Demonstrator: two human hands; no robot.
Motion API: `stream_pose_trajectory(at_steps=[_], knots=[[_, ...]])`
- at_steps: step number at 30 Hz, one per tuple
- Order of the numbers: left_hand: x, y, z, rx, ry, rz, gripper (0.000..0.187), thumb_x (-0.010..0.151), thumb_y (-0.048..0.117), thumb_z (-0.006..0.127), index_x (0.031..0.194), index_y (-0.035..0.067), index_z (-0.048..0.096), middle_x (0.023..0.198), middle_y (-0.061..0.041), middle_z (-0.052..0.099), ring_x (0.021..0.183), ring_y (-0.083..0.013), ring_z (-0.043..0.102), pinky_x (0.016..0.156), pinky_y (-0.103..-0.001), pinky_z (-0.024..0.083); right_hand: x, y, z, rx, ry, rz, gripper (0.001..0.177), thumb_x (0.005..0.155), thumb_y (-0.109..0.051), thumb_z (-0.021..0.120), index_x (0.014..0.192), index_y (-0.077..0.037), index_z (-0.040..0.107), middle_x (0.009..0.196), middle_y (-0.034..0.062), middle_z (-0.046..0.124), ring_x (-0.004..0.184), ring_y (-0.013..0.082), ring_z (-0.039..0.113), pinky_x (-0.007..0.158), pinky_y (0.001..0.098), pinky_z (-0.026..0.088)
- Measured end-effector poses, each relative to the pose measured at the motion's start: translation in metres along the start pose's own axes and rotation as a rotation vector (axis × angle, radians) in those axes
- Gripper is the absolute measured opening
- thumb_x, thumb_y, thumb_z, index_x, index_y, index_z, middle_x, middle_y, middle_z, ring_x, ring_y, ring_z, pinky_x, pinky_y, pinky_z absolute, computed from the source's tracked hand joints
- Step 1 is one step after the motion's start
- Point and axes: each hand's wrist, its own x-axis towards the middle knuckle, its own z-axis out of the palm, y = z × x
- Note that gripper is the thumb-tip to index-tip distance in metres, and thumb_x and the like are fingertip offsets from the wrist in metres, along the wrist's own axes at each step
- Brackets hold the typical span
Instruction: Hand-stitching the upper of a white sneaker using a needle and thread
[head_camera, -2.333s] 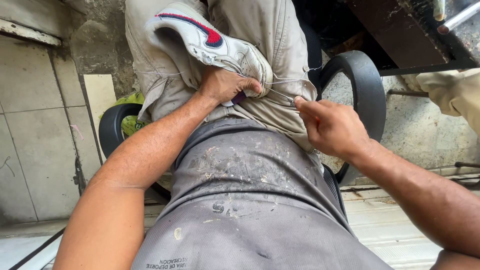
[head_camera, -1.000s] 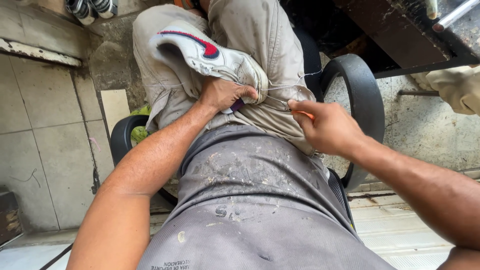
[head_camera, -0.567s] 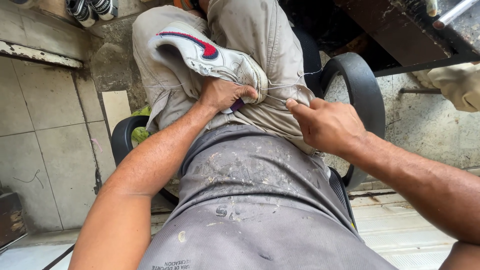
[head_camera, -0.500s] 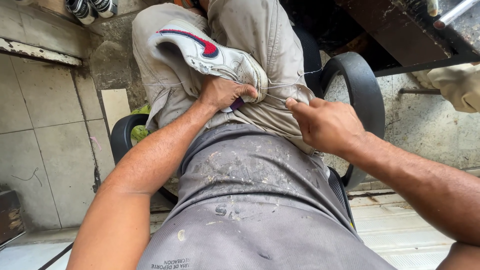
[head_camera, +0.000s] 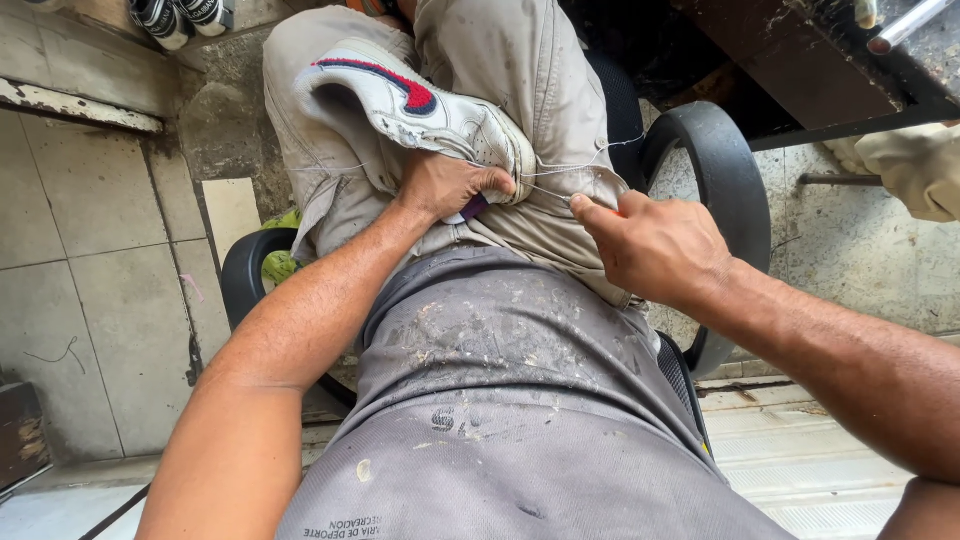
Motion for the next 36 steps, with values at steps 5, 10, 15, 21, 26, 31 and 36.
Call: stream_pose_trajectory(at_steps=[5,10,15,21,26,31,36], knots=[[0.0,0.001,0.001,-0.003,0.001,0.001,0.058,0.064,0.053,0.1,0.061,0.012,0.06,0.054,-0.011,0.06,0.052,-0.014,0.058,0.064,-0.026,0.054,0.004,0.009,0.012,0.485,-0.108,0.246,0.026,0.093,-0.031,0.063,0.115,-0.037,0.074,0.061,0.0036,0.064,0.066,0.0309,0.071,0.06,0.0492,0.056],[0.0,-0.001,0.0,-0.01,0.008,-0.007,0.058,0.063,0.054,0.1,0.061,0.012,0.06,0.054,-0.011,0.059,0.051,-0.0139,0.058,0.064,-0.026,0.054,0.005,0.008,0.011,0.108,0.025,-0.036,0.016,0.096,-0.032,0.058,0.107,-0.029,0.07,0.08,0.0114,0.071,0.079,0.046,0.071,0.066,0.0635,0.056],[0.004,-0.002,0.0,-0.019,0.013,-0.014,0.058,0.063,0.054,0.1,0.061,0.012,0.06,0.053,-0.011,0.059,0.051,-0.0138,0.058,0.064,-0.026,0.054,0.003,0.007,0.001,0.089,0.016,0.015,0.017,0.099,-0.033,0.058,0.11,-0.034,0.07,0.077,0.0087,0.07,0.072,0.0413,0.072,0.064,0.055,0.057],[0.0,-0.004,0.001,-0.027,0.019,-0.024,0.058,0.063,0.054,0.1,0.06,0.013,0.06,0.053,-0.011,0.059,0.05,-0.0137,0.058,0.063,-0.026,0.054,0.0,0.009,0.011,0.277,-0.014,0.063,0.018,0.098,-0.031,0.058,0.112,-0.031,0.071,0.061,0.0032,0.062,0.058,0.0317,0.067,0.057,0.047,0.055],[0.004,-0.013,-0.001,-0.022,0.01,-0.032,0.056,0.063,0.053,0.1,0.06,0.012,0.062,0.054,-0.011,0.06,0.052,-0.014,0.059,0.064,-0.026,0.054,0.01,0.007,0.005,0.008,0.088,-0.145,0.013,0.1,-0.03,0.057,0.098,-0.027,0.07,0.067,0.0042,0.066,0.062,0.0349,0.072,0.057,0.0491,0.058],[0.007,-0.001,-0.001,0.02,-0.01,-0.041,0.057,0.065,0.057,0.098,0.066,0.01,0.066,0.057,-0.012,0.065,0.056,-0.0165,0.066,0.066,-0.028,0.055,-0.001,0.004,0.004,-0.172,0.116,-0.134,0.027,0.099,-0.031,0.054,0.122,-0.036,0.068,0.074,0.0111,0.065,0.062,0.0406,0.072,0.058,0.0553,0.058],[0.006,0.0,-0.001,0.029,0.002,-0.031,0.055,0.063,0.056,0.099,0.066,0.011,0.068,0.058,-0.012,0.065,0.058,-0.0153,0.064,0.066,-0.028,0.055,0.01,0.001,0.003,0.237,-0.106,0.22,0.024,0.096,-0.041,0.063,0.118,-0.038,0.072,0.087,0.0128,0.077,0.087,0.0444,0.073,0.074,0.0588,0.058]])
